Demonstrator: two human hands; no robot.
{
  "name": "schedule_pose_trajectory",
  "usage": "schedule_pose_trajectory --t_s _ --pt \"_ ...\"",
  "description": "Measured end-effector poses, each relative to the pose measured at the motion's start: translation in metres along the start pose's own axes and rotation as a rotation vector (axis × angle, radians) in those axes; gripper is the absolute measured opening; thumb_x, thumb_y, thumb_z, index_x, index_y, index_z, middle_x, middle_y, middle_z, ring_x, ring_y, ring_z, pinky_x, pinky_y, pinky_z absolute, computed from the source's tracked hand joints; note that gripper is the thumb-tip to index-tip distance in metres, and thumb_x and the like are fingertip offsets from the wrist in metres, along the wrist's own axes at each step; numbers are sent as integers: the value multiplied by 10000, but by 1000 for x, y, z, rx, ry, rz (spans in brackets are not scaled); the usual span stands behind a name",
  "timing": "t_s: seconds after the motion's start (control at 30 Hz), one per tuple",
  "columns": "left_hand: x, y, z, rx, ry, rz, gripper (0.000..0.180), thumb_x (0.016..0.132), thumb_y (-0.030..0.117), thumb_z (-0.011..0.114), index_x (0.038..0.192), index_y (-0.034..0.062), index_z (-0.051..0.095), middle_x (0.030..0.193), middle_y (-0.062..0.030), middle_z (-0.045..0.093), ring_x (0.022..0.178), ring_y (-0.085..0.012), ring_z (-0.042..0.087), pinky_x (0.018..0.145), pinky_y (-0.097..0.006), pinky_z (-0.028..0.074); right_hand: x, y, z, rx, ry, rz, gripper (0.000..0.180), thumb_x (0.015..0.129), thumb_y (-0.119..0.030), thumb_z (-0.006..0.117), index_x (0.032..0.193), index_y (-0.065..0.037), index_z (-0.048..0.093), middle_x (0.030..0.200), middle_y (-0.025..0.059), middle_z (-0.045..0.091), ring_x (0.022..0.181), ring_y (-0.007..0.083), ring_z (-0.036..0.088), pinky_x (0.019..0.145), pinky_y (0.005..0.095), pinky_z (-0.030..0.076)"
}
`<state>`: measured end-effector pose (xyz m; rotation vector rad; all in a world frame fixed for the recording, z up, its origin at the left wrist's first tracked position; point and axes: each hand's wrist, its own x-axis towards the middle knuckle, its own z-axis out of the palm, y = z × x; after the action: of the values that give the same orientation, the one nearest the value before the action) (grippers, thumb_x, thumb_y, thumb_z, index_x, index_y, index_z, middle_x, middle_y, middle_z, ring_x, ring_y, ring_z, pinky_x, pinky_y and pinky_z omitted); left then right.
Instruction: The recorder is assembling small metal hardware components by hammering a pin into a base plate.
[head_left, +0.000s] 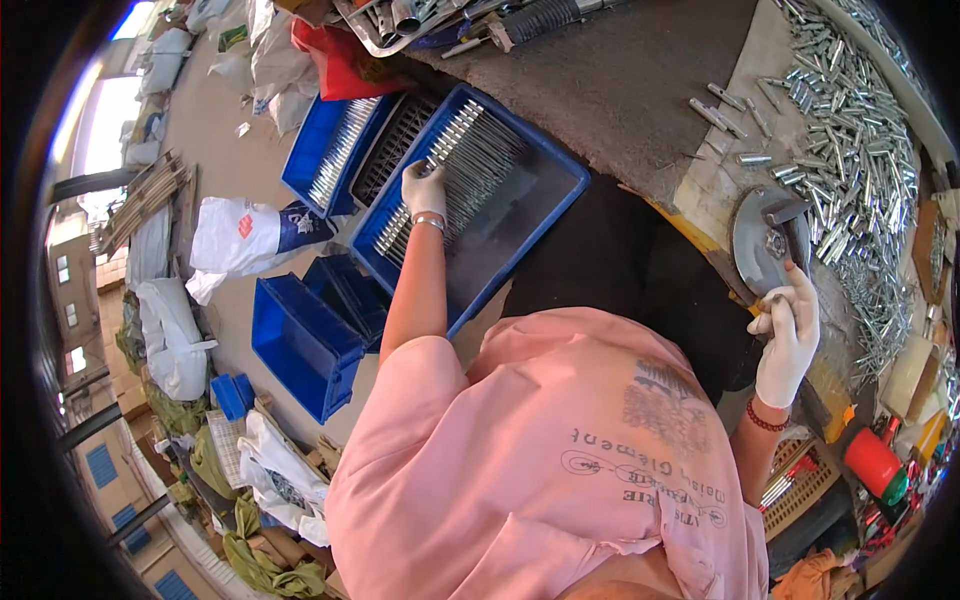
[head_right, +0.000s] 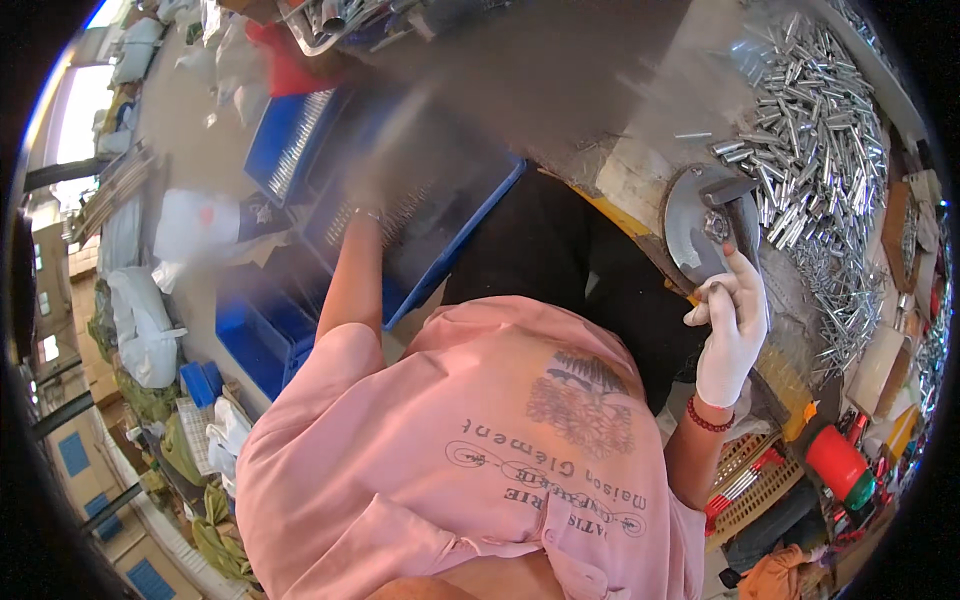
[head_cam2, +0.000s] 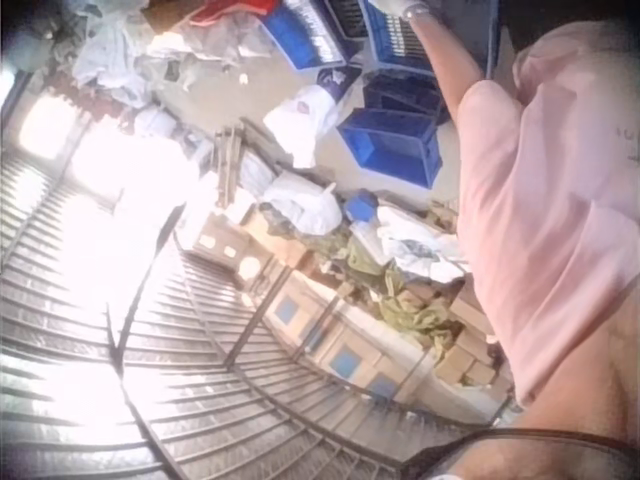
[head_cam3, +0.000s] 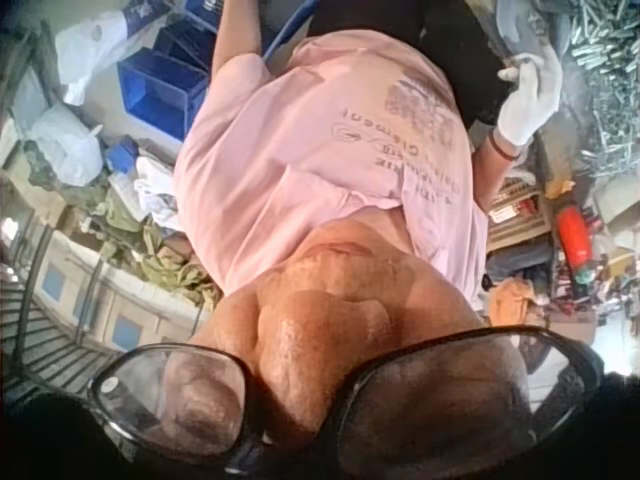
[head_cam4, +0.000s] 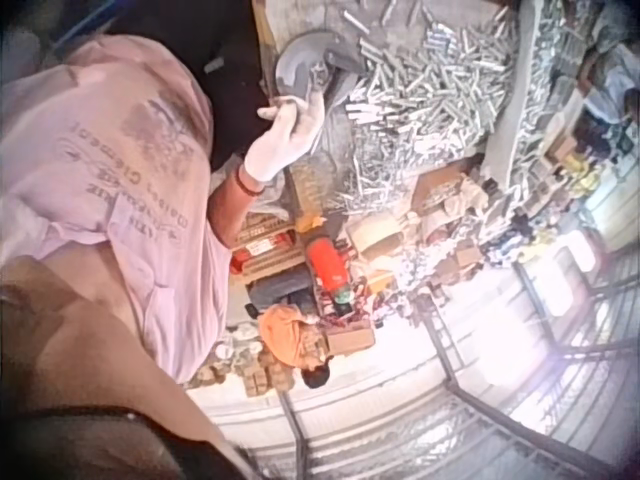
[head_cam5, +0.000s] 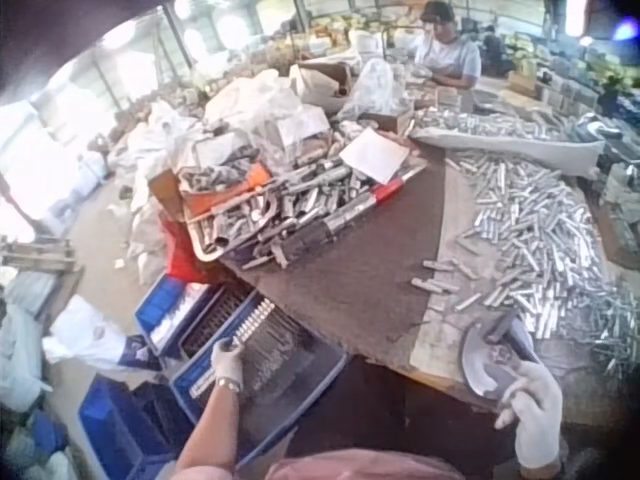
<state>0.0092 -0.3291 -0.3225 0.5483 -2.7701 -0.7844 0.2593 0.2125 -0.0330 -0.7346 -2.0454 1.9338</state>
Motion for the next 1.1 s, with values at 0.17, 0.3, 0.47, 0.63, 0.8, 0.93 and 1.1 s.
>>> schedule_pose_trajectory --t_s 0.17,0.3,0.47,0.63,0.8,0.93,1.1 --pt "4 65 13 122 4 -19 474 813 307 857 1187 50 721 1023 -170 765 956 -312 744 876 -398 574 -4 5 -6 -17 62 -18 418 1007 -3 512 1414 36 594 896 41 639 646 61 570 615 209 503" --pt "12 -7 -50 -93 126 -61 485 868 328 844 1220 34 687 1125 -225 742 1045 -393 716 926 -437 548 -1 -1 4 6 -122 -27 386 1012 -15 510 1380 -1 623 909 50 656 667 70 594 637 217 509" --pt "-34 244 -100 -409 304 368 218 951 110 769 1106 -32 711 1029 -154 741 932 -280 702 872 -373 557 -3 -1 -8 39 -103 45 369 1000 3 538 1357 -13 627 914 34 666 688 67 588 673 216 497" --pt "-97 416 -120 -500 -284 1067 117 829 25 792 942 29 763 961 -114 728 927 -266 684 850 -356 533 -7 -3 -17 73 -113 49 327 994 -31 581 1311 -9 656 918 24 672 703 65 580 677 226 497" --pt "-145 469 -56 -309 -372 1387 234 908 162 709 1140 150 732 1088 -117 732 1010 -372 702 839 -460 568 -19 -13 -26 78 -134 94 292 995 -80 608 1267 -1 682 957 24 700 737 63 597 664 231 492" --pt "-167 490 -51 -112 -498 1288 326 913 179 673 1239 165 696 1088 -114 736 1029 -362 702 851 -476 568 -32 -6 -50 -157 39 -141 208 981 -95 669 1162 -9 724 961 25 712 795 80 629 711 251 519" --pt "-172 485 -57 -270 -660 1104 427 942 108 637 1369 105 613 967 -105 721 835 -234 707 743 -367 565 -27 11 -129 -1036 593 -327 76 887 -156 738 958 -130 750 937 76 698 834 300 700 731 384 567"
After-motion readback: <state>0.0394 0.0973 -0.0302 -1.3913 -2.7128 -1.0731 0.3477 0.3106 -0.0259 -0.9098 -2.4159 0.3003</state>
